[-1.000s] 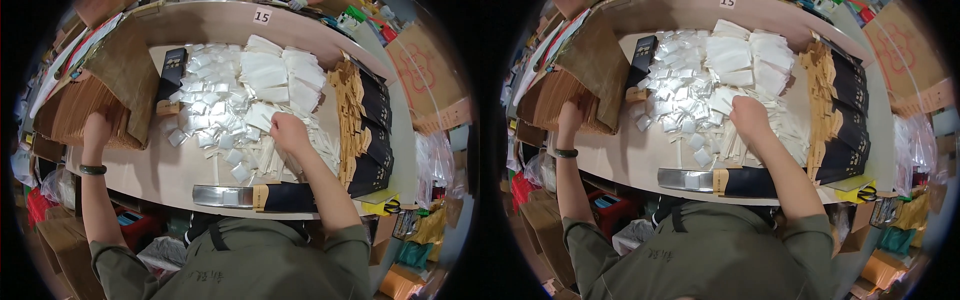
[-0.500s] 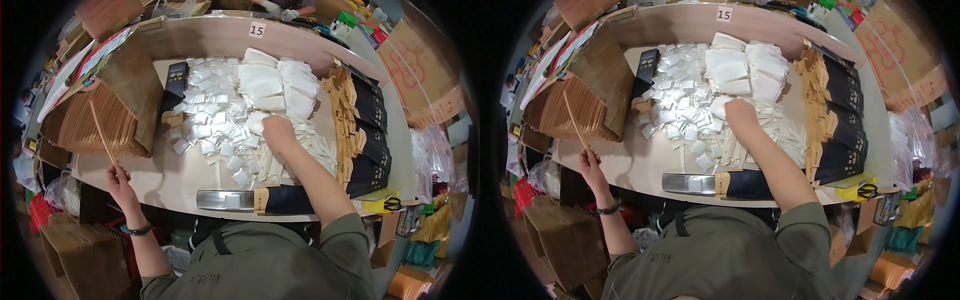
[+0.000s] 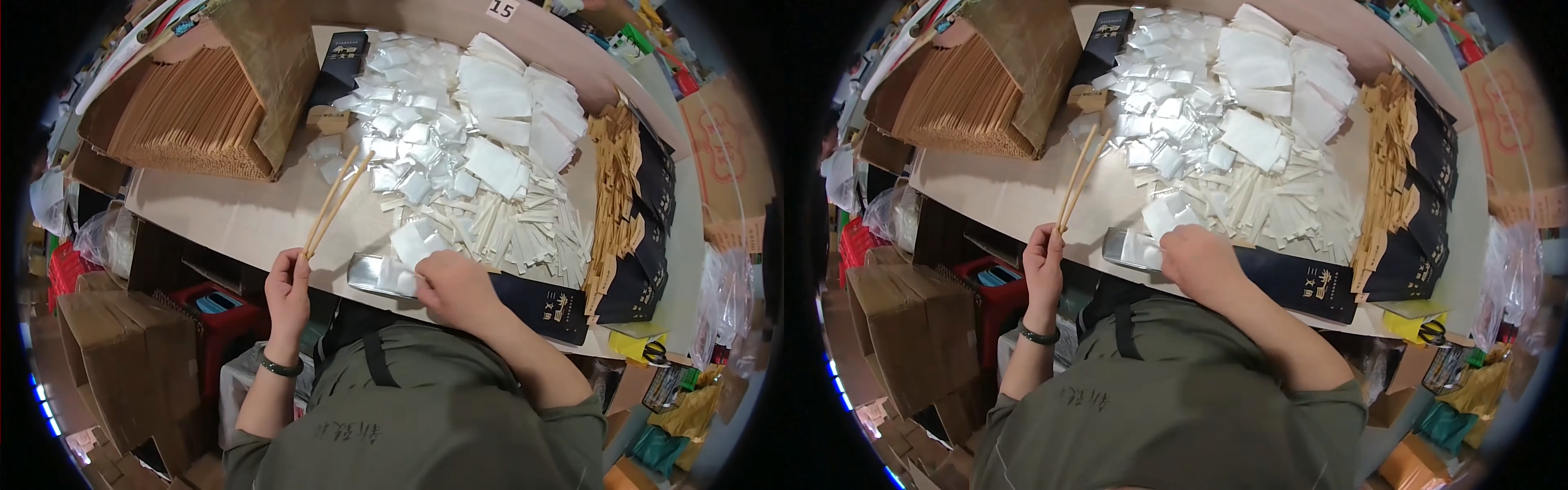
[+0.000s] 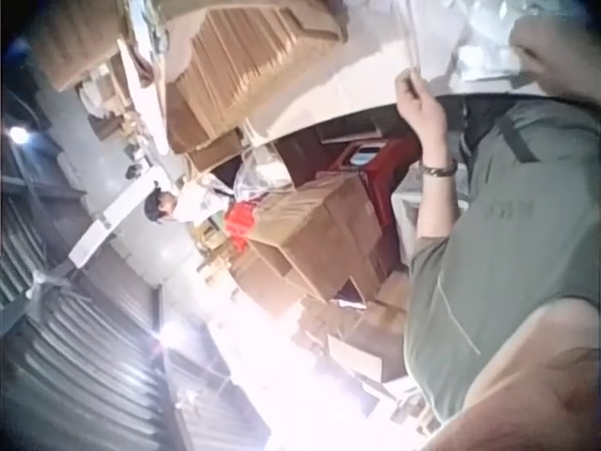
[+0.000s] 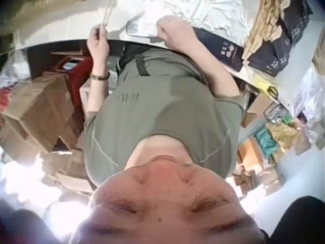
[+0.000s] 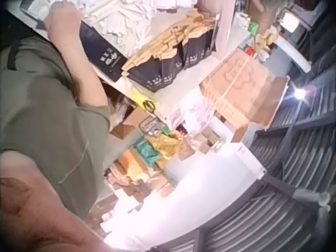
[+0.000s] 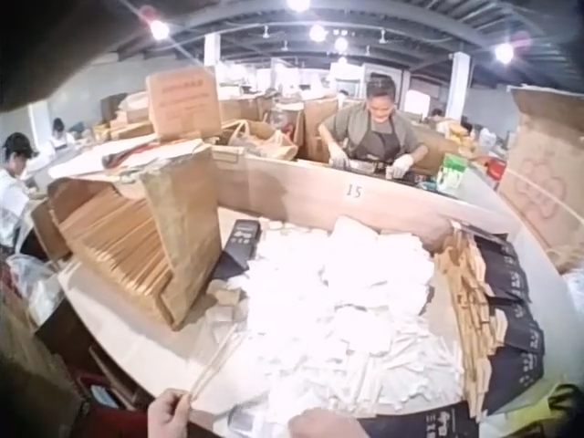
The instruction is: Packaging disposable chopsticks into paper sleeves using a metal guide tray.
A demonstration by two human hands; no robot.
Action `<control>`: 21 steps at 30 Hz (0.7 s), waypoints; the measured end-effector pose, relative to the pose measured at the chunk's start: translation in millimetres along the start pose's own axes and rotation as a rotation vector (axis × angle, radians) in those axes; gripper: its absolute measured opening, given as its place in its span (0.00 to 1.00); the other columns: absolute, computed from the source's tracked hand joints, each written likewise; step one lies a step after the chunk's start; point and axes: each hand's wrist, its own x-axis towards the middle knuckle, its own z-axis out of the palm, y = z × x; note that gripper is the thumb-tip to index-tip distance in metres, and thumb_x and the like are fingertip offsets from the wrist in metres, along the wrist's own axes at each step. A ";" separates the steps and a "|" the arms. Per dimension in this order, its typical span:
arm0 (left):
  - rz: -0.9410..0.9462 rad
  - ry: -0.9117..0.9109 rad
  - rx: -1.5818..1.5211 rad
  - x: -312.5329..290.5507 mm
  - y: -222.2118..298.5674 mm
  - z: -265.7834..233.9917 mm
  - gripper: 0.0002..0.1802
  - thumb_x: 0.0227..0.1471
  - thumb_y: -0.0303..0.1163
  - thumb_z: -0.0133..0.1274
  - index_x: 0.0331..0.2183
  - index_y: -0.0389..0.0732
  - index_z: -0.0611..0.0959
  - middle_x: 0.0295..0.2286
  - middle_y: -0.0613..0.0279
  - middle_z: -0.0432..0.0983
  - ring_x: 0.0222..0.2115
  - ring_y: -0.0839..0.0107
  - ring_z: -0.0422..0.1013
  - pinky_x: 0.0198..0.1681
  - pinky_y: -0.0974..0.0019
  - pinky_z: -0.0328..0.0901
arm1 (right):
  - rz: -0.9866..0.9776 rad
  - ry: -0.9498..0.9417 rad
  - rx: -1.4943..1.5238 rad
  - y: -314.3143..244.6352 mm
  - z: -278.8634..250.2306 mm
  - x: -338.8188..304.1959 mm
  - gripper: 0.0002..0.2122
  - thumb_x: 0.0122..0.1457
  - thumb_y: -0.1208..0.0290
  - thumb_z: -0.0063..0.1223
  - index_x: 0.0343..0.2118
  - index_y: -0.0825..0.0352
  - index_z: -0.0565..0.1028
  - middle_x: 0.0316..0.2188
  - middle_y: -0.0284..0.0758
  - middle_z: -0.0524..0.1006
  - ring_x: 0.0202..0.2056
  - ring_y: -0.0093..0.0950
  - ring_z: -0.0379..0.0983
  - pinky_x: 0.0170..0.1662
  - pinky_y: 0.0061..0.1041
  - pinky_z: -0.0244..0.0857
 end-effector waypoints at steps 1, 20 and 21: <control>-0.006 0.005 0.001 -0.5 -1.0 1.8 0.09 0.64 0.33 0.48 0.39 0.37 0.78 0.25 0.77 0.66 0.25 0.87 0.57 0.28 0.82 0.52 | -0.002 -0.007 0.003 -5.7 -13.5 3.3 0.05 0.50 0.73 0.58 0.26 0.68 0.75 0.22 0.34 0.74 0.26 0.31 0.73 0.28 0.31 0.67; -0.119 -0.194 -0.027 3.8 4.4 39.5 0.11 0.63 0.33 0.50 0.34 0.35 0.80 0.24 0.77 0.68 0.26 0.87 0.60 0.30 0.80 0.56 | -0.040 -0.060 0.009 -0.4 23.7 6.8 0.08 0.52 0.70 0.59 0.30 0.65 0.72 0.26 0.38 0.72 0.31 0.39 0.72 0.33 0.37 0.67; -0.116 -0.200 -0.028 7.4 7.3 39.5 0.11 0.63 0.33 0.50 0.34 0.35 0.80 0.24 0.77 0.68 0.26 0.87 0.60 0.30 0.80 0.56 | -0.024 -0.123 -0.064 -0.9 25.7 3.9 0.10 0.51 0.68 0.61 0.34 0.65 0.74 0.27 0.38 0.73 0.32 0.39 0.72 0.35 0.37 0.67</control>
